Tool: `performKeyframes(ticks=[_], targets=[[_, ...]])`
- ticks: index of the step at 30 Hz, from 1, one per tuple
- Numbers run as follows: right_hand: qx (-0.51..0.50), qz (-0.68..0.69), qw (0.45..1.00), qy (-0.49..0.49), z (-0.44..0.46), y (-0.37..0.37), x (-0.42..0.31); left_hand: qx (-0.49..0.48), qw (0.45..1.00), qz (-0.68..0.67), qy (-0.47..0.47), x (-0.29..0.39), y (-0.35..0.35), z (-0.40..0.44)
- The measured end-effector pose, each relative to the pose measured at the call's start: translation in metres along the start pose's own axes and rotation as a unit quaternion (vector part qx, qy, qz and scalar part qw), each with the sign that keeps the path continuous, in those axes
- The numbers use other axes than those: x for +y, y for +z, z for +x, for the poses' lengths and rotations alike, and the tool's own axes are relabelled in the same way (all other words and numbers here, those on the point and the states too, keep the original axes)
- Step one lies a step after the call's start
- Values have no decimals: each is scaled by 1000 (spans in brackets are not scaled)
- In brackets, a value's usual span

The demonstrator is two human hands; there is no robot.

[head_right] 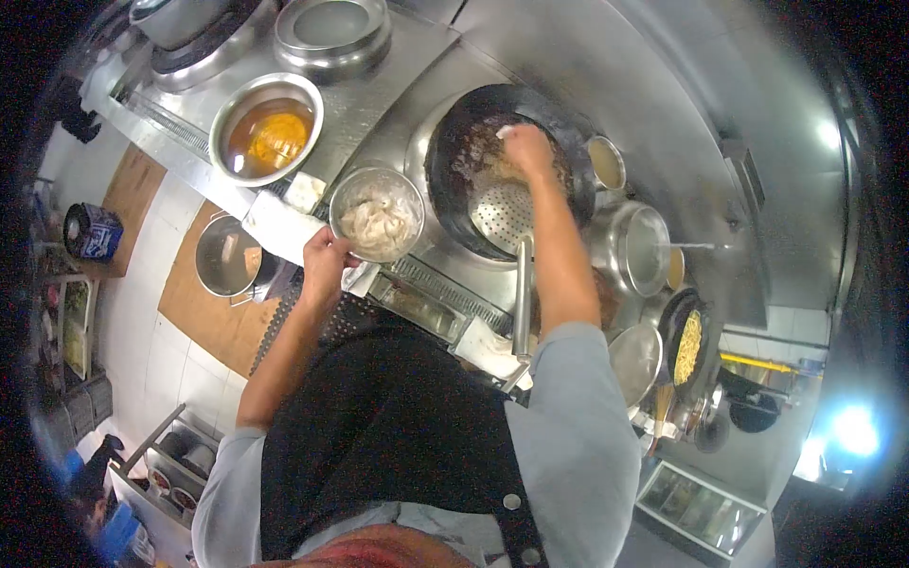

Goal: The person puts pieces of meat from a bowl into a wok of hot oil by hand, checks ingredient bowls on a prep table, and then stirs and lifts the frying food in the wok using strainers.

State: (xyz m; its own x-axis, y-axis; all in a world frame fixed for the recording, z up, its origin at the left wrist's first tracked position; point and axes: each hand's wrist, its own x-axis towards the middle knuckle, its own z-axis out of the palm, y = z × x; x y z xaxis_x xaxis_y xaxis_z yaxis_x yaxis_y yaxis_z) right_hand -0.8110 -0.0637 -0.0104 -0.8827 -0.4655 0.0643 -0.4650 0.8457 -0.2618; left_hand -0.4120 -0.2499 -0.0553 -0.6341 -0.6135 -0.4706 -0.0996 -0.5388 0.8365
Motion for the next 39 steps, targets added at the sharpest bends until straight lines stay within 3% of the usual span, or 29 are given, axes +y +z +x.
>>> performKeyframes(ticks=[1, 5, 7, 8, 9, 10, 11, 12, 13, 14, 16, 22, 24, 28, 29, 30, 32, 34, 36, 39], targets=[[-66, -75, 994, 34, 31, 33, 50, 1, 1000, -4, -1, -1, -4, -2], [-46, -141, 984, 98, -11, -52, -2, 1, 1000, -7, 17, 4, -14, -13], [91, -33, 995, 1, -29, -75, -20, -5, 999, 0, 31, 12, -18, -18], [96, 49, 993, -39, -51, -93, -49, -3, 1000, 4, 31, 18, -15, -23], [104, 132, 983, -80, -79, -105, -83, -18, 995, 31, 92, 24, -10, -26], [56, 181, 975, -111, -105, -104, -111, -36, 986, 57, 154, 30, -6, -28], [12, 227, 963, -141, -129, -100, -137, -46, 981, 104, 160, 32, -4, -29], [-84, 209, 962, -154, -150, -94, -160, -57, 979, 105, 165, 34, 0, -28], [-63, 194, 938, -279, -155, -65, -161, -56, 942, 166, 285, 34, 6, -28], [-10, 135, 934, -331, -165, -49, -167, -53, 888, 219, 401, 34, 12, -30], [-18, 111, 943, -313, -182, -45, -182, -68, 879, 229, 413, 50, 21, -42], [-122, 121, 947, -273, -218, -41, -167, -101, 897, 256, 347, 34, 22, -40], [-137, 110, 945, -274, -220, -45, -161, -125, 962, 158, 183, 30, 24, -44], [-121, 155, 942, -273, -205, -65, -148, -111, 976, 144, 122, 21, 24, -33], [-118, 204, 947, -219, -201, -81, -153, -99, 982, 129, 96, 26, 27, -34], [-116, 253, 947, -163, -196, -93, -157, -89, 984, 127, 90, 26, 30, -31], [-98, 215, 948, -215, -179, -102, -154, -114, 986, 95, 71, 27, 37, -22], [-105, 300, 927, -198, -157, -110, -145, -104, 992, 42, 54, 23, 43, -9], [-63, 254, 944, -201, -127, -124, -133, -103, 994, 14, 30, 18, 47, -3], [-86, 230, 960, -132, -83, -102, -98, -85, 996, 3, 26, 15, 44, 2]])
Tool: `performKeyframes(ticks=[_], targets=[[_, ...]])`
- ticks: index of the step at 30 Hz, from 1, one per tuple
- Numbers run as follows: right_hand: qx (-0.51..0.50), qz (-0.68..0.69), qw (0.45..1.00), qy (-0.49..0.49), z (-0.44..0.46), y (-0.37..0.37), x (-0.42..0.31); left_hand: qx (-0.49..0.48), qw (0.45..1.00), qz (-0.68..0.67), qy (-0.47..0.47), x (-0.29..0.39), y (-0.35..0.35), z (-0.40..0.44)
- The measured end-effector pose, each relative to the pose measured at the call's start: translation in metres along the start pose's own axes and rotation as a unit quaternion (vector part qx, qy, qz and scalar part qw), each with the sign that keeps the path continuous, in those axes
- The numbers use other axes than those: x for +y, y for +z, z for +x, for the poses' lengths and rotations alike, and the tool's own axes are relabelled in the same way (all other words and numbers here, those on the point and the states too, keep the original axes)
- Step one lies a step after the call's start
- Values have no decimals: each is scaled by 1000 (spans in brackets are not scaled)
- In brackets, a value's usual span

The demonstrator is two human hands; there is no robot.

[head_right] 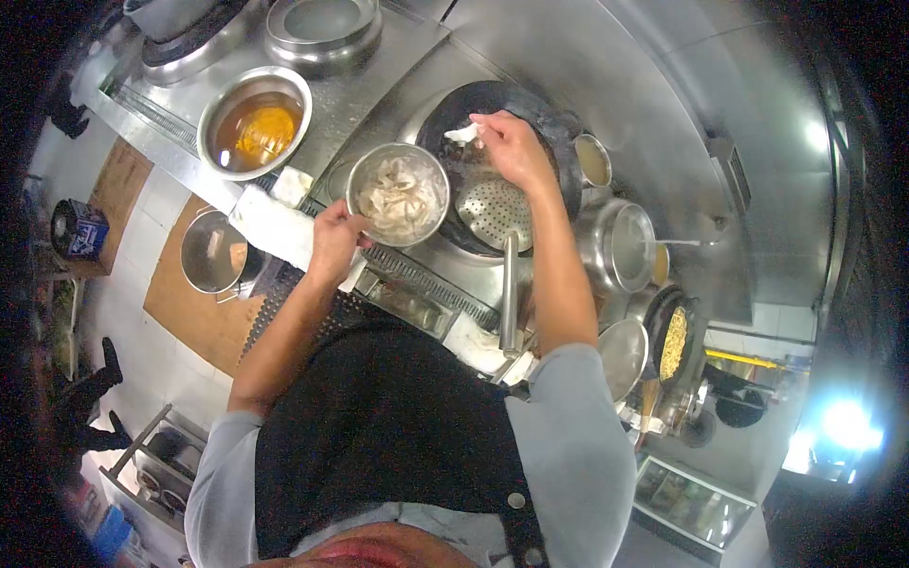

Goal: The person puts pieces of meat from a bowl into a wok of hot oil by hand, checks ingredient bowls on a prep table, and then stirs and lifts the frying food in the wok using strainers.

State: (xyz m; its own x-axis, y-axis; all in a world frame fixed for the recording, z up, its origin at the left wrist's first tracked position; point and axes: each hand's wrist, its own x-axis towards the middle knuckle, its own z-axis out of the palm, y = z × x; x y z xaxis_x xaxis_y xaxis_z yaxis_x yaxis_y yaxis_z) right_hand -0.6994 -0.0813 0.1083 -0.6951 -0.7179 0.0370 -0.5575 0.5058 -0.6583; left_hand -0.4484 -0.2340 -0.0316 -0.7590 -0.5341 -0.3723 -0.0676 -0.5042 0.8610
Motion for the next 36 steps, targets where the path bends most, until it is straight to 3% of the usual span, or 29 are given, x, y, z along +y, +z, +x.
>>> performKeyframes(ticks=[1, 3, 5, 6, 7, 9, 10, 11, 13, 15, 17, 19, 20, 22, 24, 26, 27, 29, 30, 33, 36], targets=[[-7, -3, 1000, 30, 14, 6, 24, 11, 1000, -3, 0, -3, -4, 2], [-24, -61, 998, -10, 38, 24, 91, 29, 1000, -3, 0, -6, -11, 0], [-87, -223, 971, 8, 49, 38, 95, 31, 999, 2, -22, -3, -19, -6], [-116, -279, 949, 87, 50, 34, 99, 34, 999, 9, -21, -1, -21, -10], [-117, -276, 950, 86, 53, 31, 99, 37, 999, 12, -21, -3, -25, -11], [43, -239, 969, 53, 56, 14, 108, 45, 999, 21, 4, -8, -32, -14], [115, -207, 971, -19, 49, 10, 107, 47, 999, 24, 1, -4, -33, -20], [115, -203, 972, -17, 35, 12, 80, 44, 998, 48, 13, 7, -31, -25], [72, -34, 997, 13, -7, 28, -2, 37, 996, 75, 30, 11, -35, -27], [-55, 0, 998, -6, -41, 68, -36, 33, 954, 170, 243, -5, -35, -20], [20, -180, 983, -14, -59, 105, -64, 15, 937, 205, 282, 14, -23, -33], [46, -162, 985, 25, -66, 136, -55, 15, 854, 307, 419, 26, -14, -47], [54, -165, 984, 27, -71, 144, -53, 3, 880, 287, 378, 33, -9, -56], [122, -45, 991, 11, -86, 155, -55, -11, 890, 285, 356, 32, -12, -59], [107, 19, 993, 46, -101, 141, -53, -24, 900, 285, 330, 19, -17, -54], [72, 117, 986, 94, -112, 121, -47, -46, 979, 139, 143, 4, -18, -51], [72, 113, 986, 97, -114, 109, -45, -49, 979, 136, 141, -3, -19, -50], [52, 242, 955, 162, -109, 77, -50, -37, 993, 107, 39, 5, -19, -50], [77, 256, 952, 150, -103, 61, -47, -31, 995, 83, 45, -6, -23, -43], [154, 189, 961, 134, -69, 14, -6, -20, 997, 68, 8, -11, -37, -34], [178, 75, 970, 146, -22, -18, 100, 24, 999, 44, 4, -20, -42, -31]])
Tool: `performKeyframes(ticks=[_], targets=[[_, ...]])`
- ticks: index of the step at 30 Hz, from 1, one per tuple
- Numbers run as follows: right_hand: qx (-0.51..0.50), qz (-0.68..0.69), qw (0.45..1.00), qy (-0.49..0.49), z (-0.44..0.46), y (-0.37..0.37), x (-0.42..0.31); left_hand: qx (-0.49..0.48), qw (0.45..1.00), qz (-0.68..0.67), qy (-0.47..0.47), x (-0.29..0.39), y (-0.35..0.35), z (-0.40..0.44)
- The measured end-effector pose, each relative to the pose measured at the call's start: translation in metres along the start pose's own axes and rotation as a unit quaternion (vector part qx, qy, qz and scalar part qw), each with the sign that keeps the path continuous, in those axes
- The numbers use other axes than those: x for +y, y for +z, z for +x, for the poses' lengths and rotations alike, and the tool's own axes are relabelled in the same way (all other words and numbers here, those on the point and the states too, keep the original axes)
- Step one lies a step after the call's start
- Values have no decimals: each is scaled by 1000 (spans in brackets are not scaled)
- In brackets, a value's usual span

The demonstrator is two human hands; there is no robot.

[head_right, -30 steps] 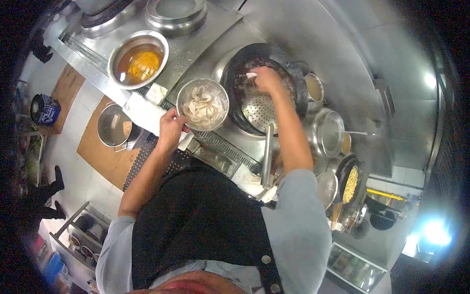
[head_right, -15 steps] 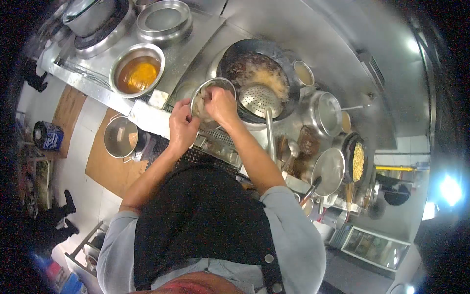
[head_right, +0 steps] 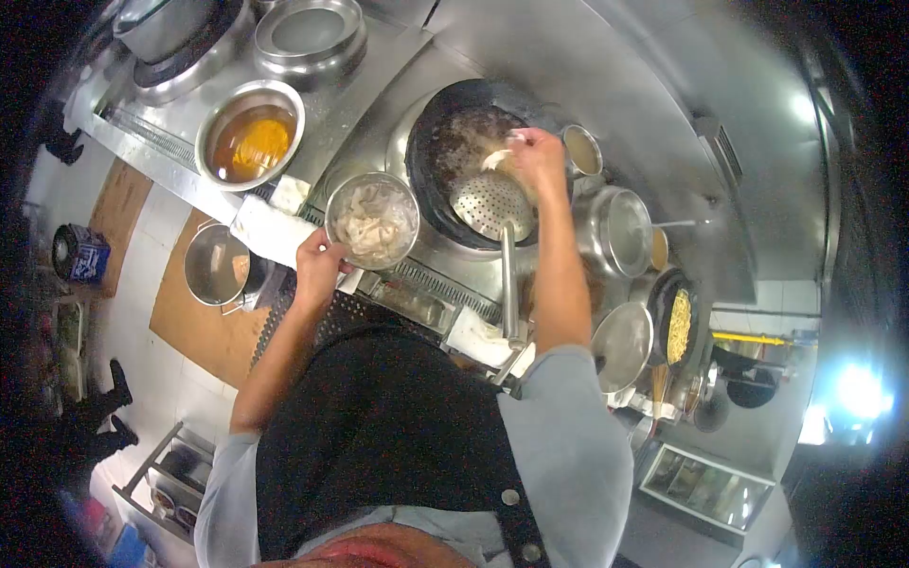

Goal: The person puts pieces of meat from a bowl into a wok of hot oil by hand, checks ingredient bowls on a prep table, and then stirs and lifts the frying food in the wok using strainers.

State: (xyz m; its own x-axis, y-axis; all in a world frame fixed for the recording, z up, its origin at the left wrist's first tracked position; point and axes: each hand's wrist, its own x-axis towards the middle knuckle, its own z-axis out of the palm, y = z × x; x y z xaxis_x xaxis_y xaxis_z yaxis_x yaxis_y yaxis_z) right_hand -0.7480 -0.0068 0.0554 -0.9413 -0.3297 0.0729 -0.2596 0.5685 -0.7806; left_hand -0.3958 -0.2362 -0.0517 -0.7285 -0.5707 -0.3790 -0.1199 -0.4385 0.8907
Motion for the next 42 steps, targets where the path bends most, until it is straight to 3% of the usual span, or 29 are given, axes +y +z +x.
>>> performKeyframes(ticks=[1, 3, 6, 7, 9, 11, 14, 15, 16, 19, 21, 25, 27, 29, 31, 33, 37, 41, 42], targets=[[-8, 1, 1000, 1, 25, -5, 29, 16, 1000, -2, -8, -4, -1, 2], [-73, -212, 972, 68, 65, -13, 67, 28, 999, 18, -12, 4, -1, -4], [-146, -296, 940, 89, 100, -27, 76, 64, 998, 7, -12, 3, 0, -5], [-147, -296, 939, 93, 99, -30, 72, 63, 998, 9, -16, 0, 0, -3], [17, -164, 985, -49, 93, -29, 46, 36, 999, -4, 4, -1, -2, 1], [-26, -69, 996, -42, 27, -10, -37, 28, 999, -1, 37, 6, 9, 2], [-188, -54, 970, -143, -72, 50, -87, -1, 993, 46, 109, 26, 25, 1], [-243, -87, 955, -147, -99, 71, -103, -4, 958, 139, 250, 26, 30, 3], [-204, -95, 963, -150, -115, 97, -104, -8, 896, 223, 385, 28, 36, 2], [-122, -73, 986, -87, -147, 131, -107, -44, 904, 230, 358, 47, 50, -18], [-111, -5, 989, -102, -153, 136, -92, -43, 884, 250, 392, 47, 45, -21], [-181, 1, 980, -83, -178, 123, -90, -76, 905, 249, 336, 30, 31, -21], [-175, 31, 981, -73, -176, 106, -96, -84, 989, 99, 78, 27, 29, -19], [-164, 53, 984, -53, -164, 95, -94, -57, 990, 68, 113, 23, 24, -15], [-144, 112, 983, -31, -146, 83, -91, -60, 998, 22, 18, 28, 18, -7], [-113, 216, 970, -20, -123, 58, -103, -34, 999, -8, 19, 27, 15, 0], [-57, 130, 989, -41, -65, 28, -102, 2, 999, -32, 15, 0, 4, 18], [-136, 42, 990, 3, 10, 46, -28, 20, 999, -35, -23, -25, -4, 21], [-143, -83, 986, -9, 31, 55, -4, 28, 999, -42, -20, -28, -5, 19]])
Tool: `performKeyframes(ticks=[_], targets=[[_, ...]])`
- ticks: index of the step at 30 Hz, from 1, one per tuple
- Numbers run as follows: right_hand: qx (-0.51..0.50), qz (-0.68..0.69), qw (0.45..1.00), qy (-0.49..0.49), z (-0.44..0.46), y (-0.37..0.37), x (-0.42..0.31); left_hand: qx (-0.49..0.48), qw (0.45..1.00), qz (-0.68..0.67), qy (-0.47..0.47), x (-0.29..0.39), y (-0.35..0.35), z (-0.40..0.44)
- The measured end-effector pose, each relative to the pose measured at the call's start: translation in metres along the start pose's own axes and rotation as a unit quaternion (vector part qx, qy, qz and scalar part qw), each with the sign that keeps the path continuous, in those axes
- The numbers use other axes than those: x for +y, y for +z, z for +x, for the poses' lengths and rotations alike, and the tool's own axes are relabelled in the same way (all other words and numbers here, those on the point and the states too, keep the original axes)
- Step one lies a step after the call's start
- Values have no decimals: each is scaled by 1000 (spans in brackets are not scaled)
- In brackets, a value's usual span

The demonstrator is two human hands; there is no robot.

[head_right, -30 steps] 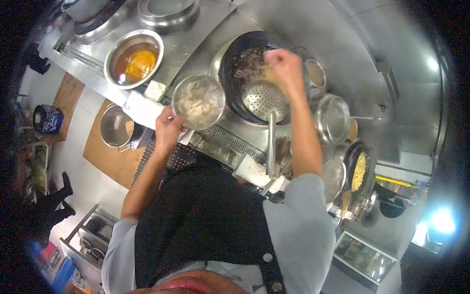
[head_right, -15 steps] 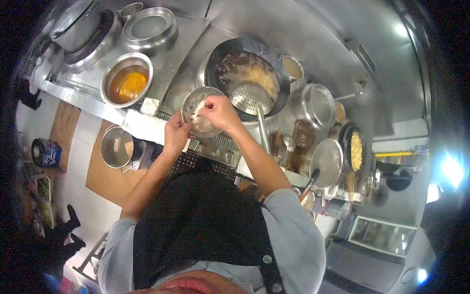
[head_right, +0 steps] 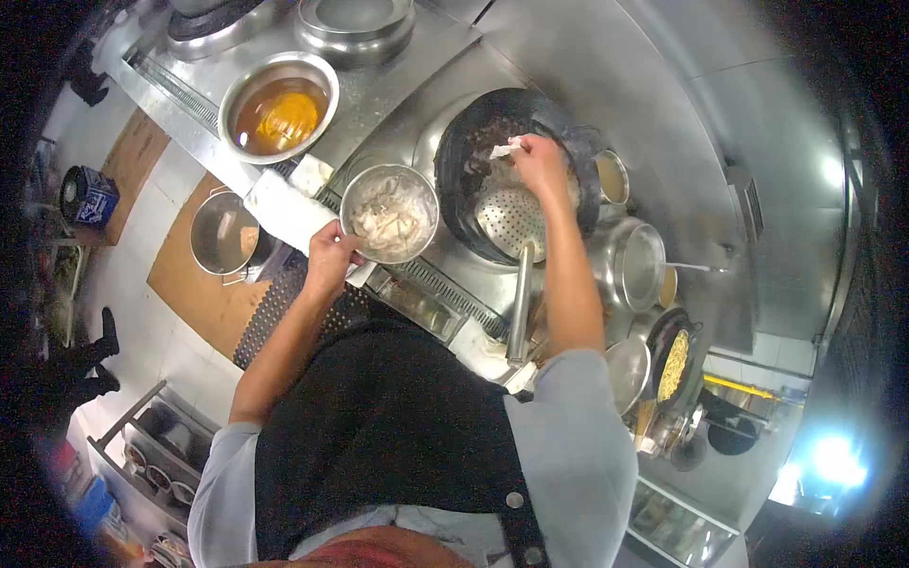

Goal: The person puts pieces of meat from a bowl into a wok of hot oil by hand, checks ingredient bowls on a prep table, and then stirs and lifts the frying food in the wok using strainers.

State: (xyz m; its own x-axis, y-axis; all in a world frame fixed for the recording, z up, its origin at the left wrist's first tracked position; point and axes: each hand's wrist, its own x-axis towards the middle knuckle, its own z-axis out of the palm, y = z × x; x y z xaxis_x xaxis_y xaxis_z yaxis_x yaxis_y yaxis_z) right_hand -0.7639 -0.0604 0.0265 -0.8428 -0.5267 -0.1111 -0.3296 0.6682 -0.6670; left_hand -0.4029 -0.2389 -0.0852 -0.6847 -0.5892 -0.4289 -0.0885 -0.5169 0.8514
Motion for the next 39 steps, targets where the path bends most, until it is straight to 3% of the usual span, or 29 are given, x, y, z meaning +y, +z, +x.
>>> performKeyframes(ticks=[1, 2, 4, 7, 9, 11, 12, 13, 14, 18, 20, 22, 24, 26, 29, 33, 35, 37, 39], targets=[[-6, -124, 992, 6, 17, 1, 18, 6, 1000, -6, 4, -2, -1, -1], [-4, -121, 993, 9, 28, -10, 31, 4, 1000, -2, 3, 0, -1, -5], [195, -231, 947, -108, 42, -31, 50, 4, 1000, -2, -4, 11, -2, -11], [258, -120, 950, -132, 0, -51, 1, -8, 999, 16, 27, 24, 0, -19], [130, -79, 987, -54, -80, -26, -81, -41, 995, 48, 74, 40, 2, -27], [-42, -36, 993, -108, -137, 23, -115, -57, 986, 82, 131, 52, 11, -33], [-77, -47, 964, -251, -145, 60, -91, -67, 985, 84, 134, 56, 15, -37], [-78, -95, 944, -307, -168, 84, -107, -85, 975, 109, 173, 60, 19, -40], [-5, -157, 926, -344, -191, 100, -122, -103, 963, 132, 211, 62, 22, -43], [17, -126, 955, -267, -197, 121, -101, -133, 924, 226, 277, 50, 22, -40], [29, -82, 973, -214, -195, 105, -85, -143, 964, 170, 143, 60, 24, -58], [37, 34, 989, -137, -194, 85, -69, -143, 974, 135, 113, 54, 19, -57], [-9, 146, 989, 39, -193, 41, -95, -128, 984, 112, 55, 59, 18, -58], [36, 183, 982, -10, -171, 12, -82, -109, 988, 102, 40, 49, 10, -47], [66, 167, 984, 1, -120, -17, -64, -74, 994, 76, 25, 38, 3, -35], [43, 186, 981, 38, -46, 0, -10, -35, 998, 50, 6, 26, -5, -26], [62, -100, 991, -60, -11, 14, 20, -10, 997, 75, -18, 27, -6, -27], [63, -135, 987, -65, 11, 15, 32, -3, 998, 63, -15, 28, -5, -30], [153, -176, 971, -57, 28, 5, 28, 0, 999, 52, -10, 33, -3, -32]])
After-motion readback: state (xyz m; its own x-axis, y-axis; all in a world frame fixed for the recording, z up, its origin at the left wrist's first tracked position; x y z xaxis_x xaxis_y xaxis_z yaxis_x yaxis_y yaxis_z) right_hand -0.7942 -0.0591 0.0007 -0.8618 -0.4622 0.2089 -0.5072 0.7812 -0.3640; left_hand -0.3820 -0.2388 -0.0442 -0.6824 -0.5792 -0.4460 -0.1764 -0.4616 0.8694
